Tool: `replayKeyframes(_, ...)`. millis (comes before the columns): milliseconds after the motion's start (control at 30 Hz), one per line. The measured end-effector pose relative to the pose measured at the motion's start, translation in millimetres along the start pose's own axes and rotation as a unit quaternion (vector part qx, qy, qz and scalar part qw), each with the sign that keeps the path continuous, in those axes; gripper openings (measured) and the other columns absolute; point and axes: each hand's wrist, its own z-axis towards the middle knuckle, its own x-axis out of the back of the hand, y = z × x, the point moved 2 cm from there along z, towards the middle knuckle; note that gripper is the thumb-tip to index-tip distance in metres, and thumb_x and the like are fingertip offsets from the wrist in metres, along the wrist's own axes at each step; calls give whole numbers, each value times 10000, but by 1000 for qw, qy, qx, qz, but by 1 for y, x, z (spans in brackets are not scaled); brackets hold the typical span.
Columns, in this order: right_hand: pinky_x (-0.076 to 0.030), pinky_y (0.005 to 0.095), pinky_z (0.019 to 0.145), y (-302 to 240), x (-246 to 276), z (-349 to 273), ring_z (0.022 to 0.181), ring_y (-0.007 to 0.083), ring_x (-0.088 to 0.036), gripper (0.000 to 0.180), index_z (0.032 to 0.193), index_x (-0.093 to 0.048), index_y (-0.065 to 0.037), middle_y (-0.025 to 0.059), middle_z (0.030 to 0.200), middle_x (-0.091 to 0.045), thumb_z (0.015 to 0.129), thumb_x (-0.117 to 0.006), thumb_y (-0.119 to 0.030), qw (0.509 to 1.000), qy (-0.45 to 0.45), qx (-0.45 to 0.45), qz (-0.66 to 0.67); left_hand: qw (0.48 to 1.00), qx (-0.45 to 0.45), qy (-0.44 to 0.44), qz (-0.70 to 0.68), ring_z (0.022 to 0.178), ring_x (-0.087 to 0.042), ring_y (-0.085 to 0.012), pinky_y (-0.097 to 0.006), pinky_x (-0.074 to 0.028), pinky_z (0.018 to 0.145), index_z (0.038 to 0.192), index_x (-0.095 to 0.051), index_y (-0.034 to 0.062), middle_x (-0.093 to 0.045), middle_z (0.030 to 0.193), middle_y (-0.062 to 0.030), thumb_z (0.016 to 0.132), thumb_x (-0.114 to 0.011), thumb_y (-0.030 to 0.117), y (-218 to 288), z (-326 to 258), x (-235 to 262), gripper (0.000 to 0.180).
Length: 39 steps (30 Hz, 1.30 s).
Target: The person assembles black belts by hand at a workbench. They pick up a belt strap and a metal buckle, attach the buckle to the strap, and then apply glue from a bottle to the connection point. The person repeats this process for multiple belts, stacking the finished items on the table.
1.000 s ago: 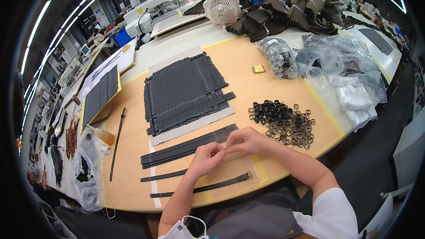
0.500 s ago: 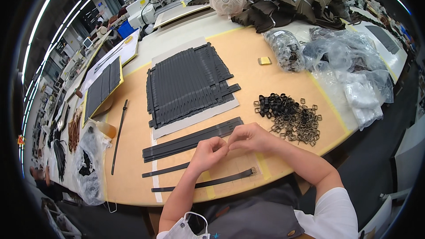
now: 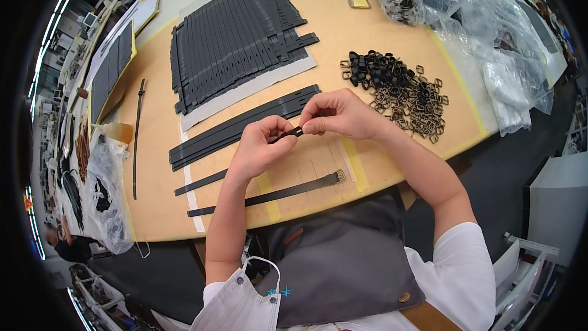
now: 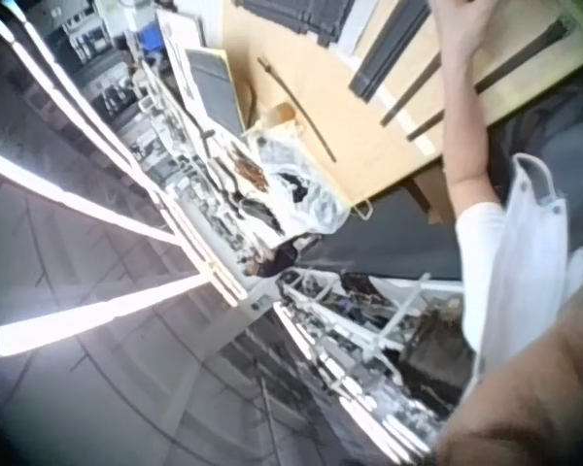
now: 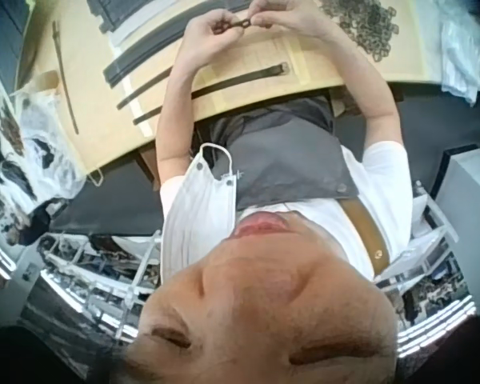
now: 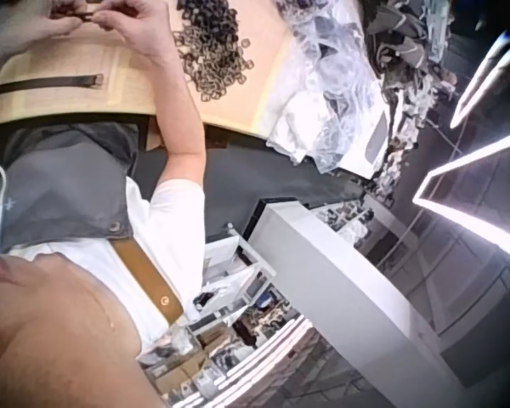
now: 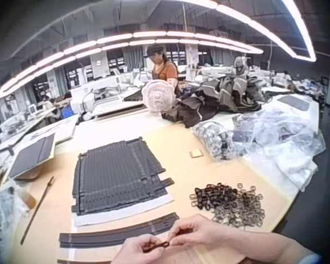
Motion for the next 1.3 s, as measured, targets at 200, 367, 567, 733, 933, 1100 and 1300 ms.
replayKeyframes(200, -526, 264, 788, -5, -2, -2, 860, 96, -655, 95, 995, -764, -17, 27, 943, -717, 906, -789, -39, 993, 13, 35, -113, 999, 30, -23, 25, 756, -548, -22, -207, -440, 674, 987, -680, -14, -632, 857, 39, 846, -761, 122, 1, 0, 3, 213)
replayKeyframes(367, -515, 268, 803, -2, -2, 0, 906, 99, -650, 148, 1041, -796, -49, 23, 945, -715, 894, -800, -41, 987, 6, 62, -146, 999, 33, -32, -23, 767, -552, -19, -198, -448, 689, 983, -671, 2, -631, 869, 42, 830, -784, 106, 2, 0, 4, 216)
replayKeyframes(567, -517, 248, 840, 7, -4, 2, 944, 98, -647, 217, 1079, -731, -22, 10, 1009, -703, 884, -822, -48, 999, -11, 23, -44, 1000, -15, -23, 8, 766, -560, -18, -192, -462, 690, 975, -654, 11, -626, 858, 41, 832, -795, 95, 3, 0, -2, 217)
replayKeyframes(733, -510, 218, 851, 11, -1, 3, 937, 70, -623, 285, 1070, -663, -41, -18, 1025, -675, 858, -853, -59, 1000, -20, -21, 0, 998, -41, -14, 50, 777, -582, -22, -206, -489, 698, 977, -649, -1, -645, 858, 21, 840, -795, 81, 8, -2, -7, 215)
replayKeyframes(933, -470, 210, 697, 17, 4, 2, 797, 30, -585, 283, 1053, -674, -55, -40, 865, -655, 846, -857, -115, 995, -36, -78, -40, 990, -86, -18, 113, 791, -630, -74, -250, -537, 755, 994, -665, -24, -699, 874, -28, 839, -805, 73, 7, -3, -12, 230)
replayKeyframes(1100, -459, 188, 630, 5, -2, -1, 736, 6, -577, 294, 1034, -657, -67, -46, 831, -647, 842, -875, -111, 989, -5, -132, -67, 987, -102, -19, 123, 862, -695, -119, -284, -568, 820, 1009, -674, -33, -741, 922, -76, 847, -812, 63, 7, -4, -14, 233)
replayKeyframes(1300, -504, 198, 643, 9, -4, 4, 723, 32, -620, 291, 1026, -644, -60, -32, 797, -662, 853, -871, -116, 996, 17, -82, 15, 987, -116, 12, 109, 882, -703, -124, -290, -571, 854, 1042, -682, -20, -740, 929, -71, 830, -843, 72, 9, -5, -11, 282)
